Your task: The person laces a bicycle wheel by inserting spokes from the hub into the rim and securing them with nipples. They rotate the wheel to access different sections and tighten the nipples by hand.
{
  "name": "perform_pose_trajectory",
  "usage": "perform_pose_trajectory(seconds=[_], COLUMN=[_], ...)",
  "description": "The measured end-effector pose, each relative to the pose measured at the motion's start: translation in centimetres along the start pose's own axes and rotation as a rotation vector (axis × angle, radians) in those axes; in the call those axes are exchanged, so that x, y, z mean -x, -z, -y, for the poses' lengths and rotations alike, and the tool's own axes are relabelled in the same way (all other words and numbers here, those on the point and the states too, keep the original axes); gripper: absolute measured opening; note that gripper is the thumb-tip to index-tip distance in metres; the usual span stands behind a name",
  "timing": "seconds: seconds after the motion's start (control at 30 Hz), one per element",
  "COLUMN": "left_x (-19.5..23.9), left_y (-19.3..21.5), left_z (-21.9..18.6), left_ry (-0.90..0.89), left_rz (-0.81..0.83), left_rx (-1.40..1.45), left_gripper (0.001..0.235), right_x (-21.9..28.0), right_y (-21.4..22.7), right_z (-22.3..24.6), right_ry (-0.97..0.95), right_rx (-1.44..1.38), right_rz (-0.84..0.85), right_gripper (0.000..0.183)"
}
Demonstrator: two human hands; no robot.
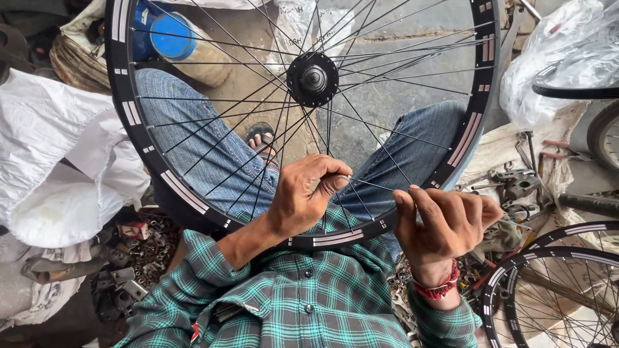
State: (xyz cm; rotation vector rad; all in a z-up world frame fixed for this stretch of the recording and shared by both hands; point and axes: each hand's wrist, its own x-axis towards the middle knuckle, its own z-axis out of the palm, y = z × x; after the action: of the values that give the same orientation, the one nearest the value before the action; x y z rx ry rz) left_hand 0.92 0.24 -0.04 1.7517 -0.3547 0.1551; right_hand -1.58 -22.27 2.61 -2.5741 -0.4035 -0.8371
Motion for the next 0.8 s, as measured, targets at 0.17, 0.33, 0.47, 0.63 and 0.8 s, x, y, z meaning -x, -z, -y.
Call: perform_pose_trajectory(seconds=[0.17, 0.33, 0.47, 0.63, 0.8], left_x=[0.1, 0.1, 0.0, 0.1, -0.1], left_y=[0.1, 0.0, -0.1, 0.0, 0.2], left_z=[0.1, 0.1, 0.1, 0.1, 0.2], left_ry=[-0.007, -0.030, -0.050, -0.128, -0.212], left_rz=[0.000, 0.007, 0.010, -0.012, -0.029], left_rx=[-0.011, -0.037, -0.046, -0.099, -0.195], left_gripper=[0.006, 0.007, 0.006, 0.006, 0.010], right_x=[-0.1, 0.1, 0.4, 0.5, 0.1], right_y=[-0.1, -0.1, -0.2, -0.4, -0.3], right_z=[0.2, 0.0, -0.2, -0.9, -1.0], right_ry=[0.003, 0.065, 0.111, 0.110, 0.190], right_rx=[0.006, 0.070, 0.077, 0.014, -0.005], right_rz=[0.006, -0.034, -0.069, 0.011, 0.068], right_gripper=[0.015, 0.018, 0.019, 0.022, 0.022])
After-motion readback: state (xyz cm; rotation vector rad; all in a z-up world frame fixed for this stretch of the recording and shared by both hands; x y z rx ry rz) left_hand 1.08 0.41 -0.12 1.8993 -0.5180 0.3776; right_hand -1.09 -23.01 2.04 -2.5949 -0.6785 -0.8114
